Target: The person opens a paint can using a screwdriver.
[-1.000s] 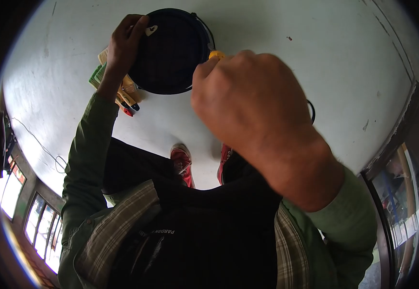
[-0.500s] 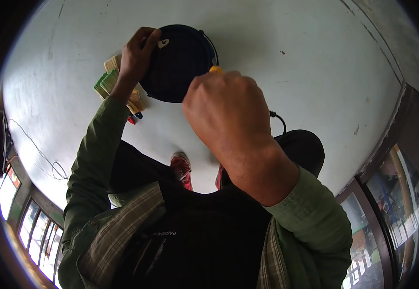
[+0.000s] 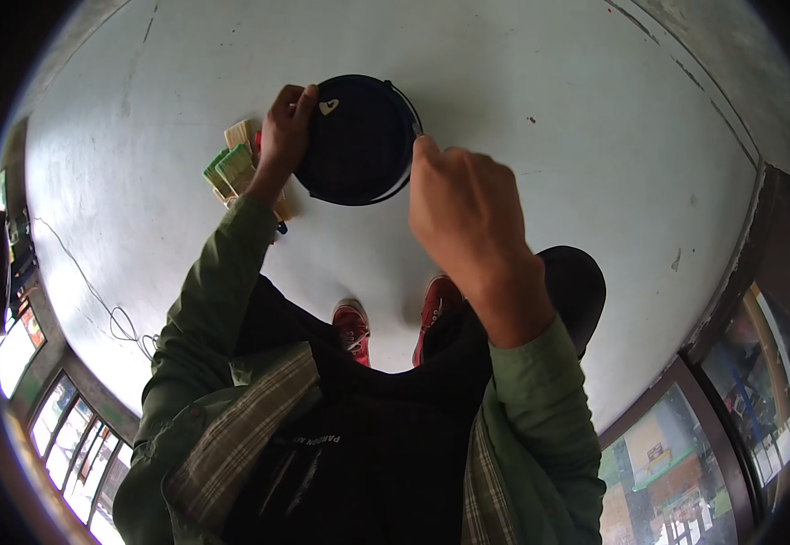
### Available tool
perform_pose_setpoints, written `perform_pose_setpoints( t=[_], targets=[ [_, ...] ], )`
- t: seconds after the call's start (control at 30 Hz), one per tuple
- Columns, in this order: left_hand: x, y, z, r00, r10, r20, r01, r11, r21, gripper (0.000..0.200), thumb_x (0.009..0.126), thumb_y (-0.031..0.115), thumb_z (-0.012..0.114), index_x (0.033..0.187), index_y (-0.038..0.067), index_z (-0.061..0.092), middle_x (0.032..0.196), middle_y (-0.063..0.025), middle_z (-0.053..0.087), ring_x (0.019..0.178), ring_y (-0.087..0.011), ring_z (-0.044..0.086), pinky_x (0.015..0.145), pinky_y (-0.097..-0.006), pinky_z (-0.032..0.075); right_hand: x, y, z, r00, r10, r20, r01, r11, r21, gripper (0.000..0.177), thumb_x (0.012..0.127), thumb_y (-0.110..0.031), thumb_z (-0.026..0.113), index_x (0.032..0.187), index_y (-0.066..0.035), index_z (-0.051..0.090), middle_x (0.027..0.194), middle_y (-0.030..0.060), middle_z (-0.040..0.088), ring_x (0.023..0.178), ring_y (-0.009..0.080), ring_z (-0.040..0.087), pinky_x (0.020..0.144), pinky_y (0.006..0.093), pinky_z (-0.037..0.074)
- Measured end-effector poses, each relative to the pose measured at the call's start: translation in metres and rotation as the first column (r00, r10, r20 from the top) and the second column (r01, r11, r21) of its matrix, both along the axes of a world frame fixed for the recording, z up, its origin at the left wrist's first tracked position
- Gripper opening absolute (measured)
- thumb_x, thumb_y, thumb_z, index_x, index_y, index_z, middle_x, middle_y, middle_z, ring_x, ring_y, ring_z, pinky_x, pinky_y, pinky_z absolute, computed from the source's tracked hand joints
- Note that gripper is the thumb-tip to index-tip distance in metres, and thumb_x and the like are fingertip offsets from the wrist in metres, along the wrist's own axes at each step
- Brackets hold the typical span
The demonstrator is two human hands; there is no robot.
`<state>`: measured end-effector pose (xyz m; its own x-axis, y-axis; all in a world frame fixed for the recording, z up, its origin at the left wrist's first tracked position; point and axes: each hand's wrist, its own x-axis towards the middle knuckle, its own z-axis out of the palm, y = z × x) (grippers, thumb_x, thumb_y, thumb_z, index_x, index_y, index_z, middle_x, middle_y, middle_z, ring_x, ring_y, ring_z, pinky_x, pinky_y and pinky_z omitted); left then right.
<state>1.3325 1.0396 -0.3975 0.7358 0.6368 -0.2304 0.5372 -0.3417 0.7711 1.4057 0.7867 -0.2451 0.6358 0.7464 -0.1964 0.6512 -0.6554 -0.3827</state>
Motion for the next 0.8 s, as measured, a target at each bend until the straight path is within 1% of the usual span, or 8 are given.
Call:
perform_pose_setpoints(
  t=[0.03,0.07,0.23,0.4,0.47,0.5,0.57,0.8],
  targets=[
    [-0.008,-0.01,0.004,0.999,0.043,-0.014,-0.043,0.999,0.001,0.049,0.094,0.05,0.058,0.1,0.003,0.064,0.094,-0.019,0.069,0.097,-0.0347,0.066,0.086,-0.0421,0.05,0.008,0.004,0.003,1.0,0.002,-0.007,-0.002,1.0,-0.004,0.012,0.084,-0.004,0.053,0.073,-0.001,0.058,0.064,0.0208,0.063,0.066,0.0356,0.068,0.06,0.0437,0.055],
    [-0.016,-0.02,0.007,0.996,0.091,-0.002,-0.091,0.995,0.049,0.047,0.095,0.048,0.058,0.097,0.001,0.063,0.091,-0.0188,0.067,0.09,-0.0346,0.065,0.082,-0.0424,0.049,0.021,0.006,0.009,0.998,0.045,-0.036,-0.047,0.997,-0.062,0.019,0.091,-0.008,0.054,0.099,0.005,0.065,0.073,0.0225,0.066,0.069,0.0371,0.068,0.067,0.0437,0.054],
    [-0.074,-0.083,-0.011,0.932,0.318,0.172,-0.324,0.946,0.009,0.039,0.101,0.036,0.051,0.09,-0.002,0.05,0.087,-0.0177,0.05,0.084,-0.0325,0.05,0.08,-0.0426,0.04,0.057,0.013,0.01,0.951,0.013,-0.31,-0.038,0.997,-0.073,0.019,0.092,-0.007,0.055,0.103,0.005,0.065,0.082,0.022,0.068,0.073,0.0354,0.067,0.069,0.0434,0.053],
    [-0.118,-0.105,0.005,0.922,0.38,0.074,-0.373,0.924,-0.088,0.033,0.101,0.031,0.051,0.095,-0.001,0.048,0.093,-0.0175,0.047,0.092,-0.0335,0.048,0.085,-0.0421,0.039,0.012,0.025,0.009,0.955,0.295,-0.031,-0.296,0.947,-0.12,0.015,0.09,-0.002,0.054,0.101,0.005,0.062,0.077,0.0197,0.065,0.072,0.0348,0.068,0.065,0.0425,0.056],
    [-0.121,-0.095,0.016,0.962,0.266,-0.058,-0.254,0.953,0.163,0.024,0.095,0.023,0.057,0.098,0.0,0.051,0.097,-0.0167,0.05,0.097,-0.0341,0.049,0.09,-0.0424,0.039,-0.006,0.022,0.007,0.943,0.309,0.126,-0.299,0.95,-0.094,0.01,0.09,-0.006,0.055,0.087,0.001,0.061,0.072,0.0153,0.064,0.064,0.0282,0.069,0.058,0.0358,0.057],
    [-0.112,-0.089,0.026,0.961,0.272,-0.053,-0.26,0.951,0.17,0.024,0.095,0.023,0.057,0.098,0.0,0.051,0.097,-0.0167,0.05,0.097,-0.0341,0.049,0.09,-0.0424,0.039,-0.013,0.022,0.005,0.941,0.313,0.131,-0.304,0.949,-0.087,0.01,0.09,-0.006,0.055,0.087,0.001,0.061,0.072,0.0153,0.064,0.064,0.0282,0.069,0.058,0.0358,0.057],
    [-0.078,-0.074,0.05,0.975,0.083,0.205,-0.174,0.86,0.48,0.022,0.088,0.016,0.062,0.103,0.001,0.055,0.102,-0.0163,0.053,0.103,-0.0345,0.05,0.094,-0.0429,0.039,-0.026,0.017,0.0,0.922,0.318,0.22,-0.278,0.94,-0.196,0.015,0.091,-0.01,0.058,0.099,0.002,0.062,0.075,0.0111,0.064,0.063,0.0204,0.068,0.054,0.03,0.057],
    [0.007,-0.042,0.048,0.89,-0.448,0.085,0.436,0.89,0.132,0.014,0.086,0.012,0.062,0.099,0.008,0.067,0.099,-0.0113,0.061,0.099,-0.0295,0.058,0.09,-0.0419,0.047,-0.046,0.005,-0.011,0.918,0.281,0.281,-0.213,0.944,-0.25,0.027,0.09,-0.011,0.061,0.113,0.004,0.06,0.08,0.0093,0.063,0.065,0.0156,0.067,0.053,0.0274,0.056]
  ],
)
